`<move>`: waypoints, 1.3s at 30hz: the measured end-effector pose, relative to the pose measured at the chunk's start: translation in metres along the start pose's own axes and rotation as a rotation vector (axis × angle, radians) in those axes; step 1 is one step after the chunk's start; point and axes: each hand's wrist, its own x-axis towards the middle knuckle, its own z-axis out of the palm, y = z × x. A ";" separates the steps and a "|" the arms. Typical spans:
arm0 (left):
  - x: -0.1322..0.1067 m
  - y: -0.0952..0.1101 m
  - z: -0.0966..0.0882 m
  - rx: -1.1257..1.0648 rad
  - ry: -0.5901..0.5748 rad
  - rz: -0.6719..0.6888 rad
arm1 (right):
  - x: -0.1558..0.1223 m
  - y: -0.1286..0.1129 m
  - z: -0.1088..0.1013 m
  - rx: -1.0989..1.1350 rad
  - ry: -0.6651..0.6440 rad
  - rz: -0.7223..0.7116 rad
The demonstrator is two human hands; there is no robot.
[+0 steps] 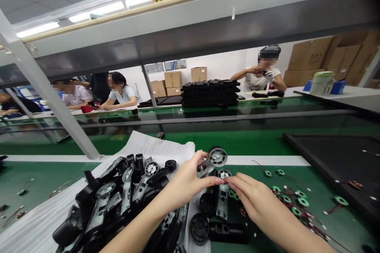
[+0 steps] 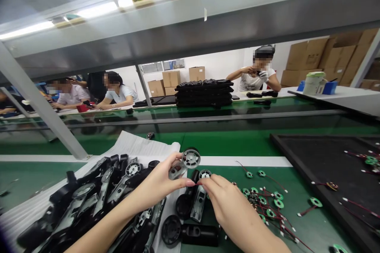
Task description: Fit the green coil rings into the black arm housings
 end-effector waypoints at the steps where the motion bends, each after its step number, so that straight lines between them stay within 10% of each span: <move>1: -0.002 0.001 0.002 0.044 -0.017 0.042 | -0.001 0.000 0.002 -0.033 -0.017 -0.019; 16: -0.002 -0.008 -0.003 -0.143 -0.307 -0.054 | -0.002 -0.005 0.004 0.084 0.113 -0.077; 31: -0.012 -0.002 0.046 -1.062 0.028 -0.435 | -0.001 -0.027 0.040 0.205 0.390 -0.094; 39: -0.004 -0.011 0.043 -0.515 0.083 -0.171 | 0.001 -0.016 0.012 0.204 0.426 0.055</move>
